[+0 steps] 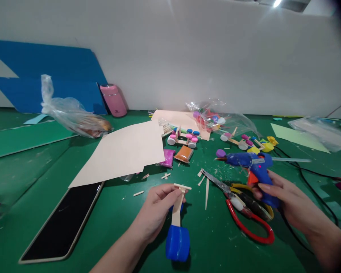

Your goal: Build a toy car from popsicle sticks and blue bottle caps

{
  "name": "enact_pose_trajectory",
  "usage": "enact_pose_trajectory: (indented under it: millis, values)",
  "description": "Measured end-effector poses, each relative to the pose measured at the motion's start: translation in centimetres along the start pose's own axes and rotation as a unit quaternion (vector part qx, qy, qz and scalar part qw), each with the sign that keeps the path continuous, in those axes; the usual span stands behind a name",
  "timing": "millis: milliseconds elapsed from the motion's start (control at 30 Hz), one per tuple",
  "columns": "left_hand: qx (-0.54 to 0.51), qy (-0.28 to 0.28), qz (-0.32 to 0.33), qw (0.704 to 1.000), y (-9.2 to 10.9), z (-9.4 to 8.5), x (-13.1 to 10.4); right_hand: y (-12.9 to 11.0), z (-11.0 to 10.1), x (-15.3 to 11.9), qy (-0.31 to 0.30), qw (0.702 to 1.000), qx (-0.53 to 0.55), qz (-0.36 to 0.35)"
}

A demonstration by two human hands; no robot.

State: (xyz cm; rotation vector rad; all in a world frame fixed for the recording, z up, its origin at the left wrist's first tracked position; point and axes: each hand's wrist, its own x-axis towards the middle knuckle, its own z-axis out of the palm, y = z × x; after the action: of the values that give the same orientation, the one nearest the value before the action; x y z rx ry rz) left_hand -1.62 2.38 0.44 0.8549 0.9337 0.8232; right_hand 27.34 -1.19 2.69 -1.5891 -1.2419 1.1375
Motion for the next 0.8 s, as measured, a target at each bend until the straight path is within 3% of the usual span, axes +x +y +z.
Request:
enact_pose_trajectory:
  millis: [100,233,333,467,600,800]
  values:
    - [0.008,-0.006,0.003,1.0,-0.2,-0.1,0.0,-1.5,2.2,-2.1,-0.027,0.998,0.053,0.024]
    - [0.023,-0.012,0.012,1.0,-0.3,-0.2,0.0,-2.2,3.9,-3.9,0.002,1.0,0.006,0.008]
    - [0.023,-0.017,0.013,1.0,-0.4,-0.2,0.0,-1.8,4.3,-4.9,-0.01,0.995,-0.093,0.014]
    - [0.024,-0.024,0.017,0.999,-0.3,-0.2,-0.2,-0.9,4.8,-5.6,-0.003,0.978,-0.205,-0.042]
    - [0.026,-0.027,0.023,0.999,-0.2,-0.2,-0.2,-0.3,5.1,-5.6,-0.022,0.96,-0.255,-0.115]
    - [0.034,-0.03,0.022,0.999,-0.3,-0.3,0.0,-0.8,5.1,-4.9,-0.05,0.94,-0.306,-0.144]
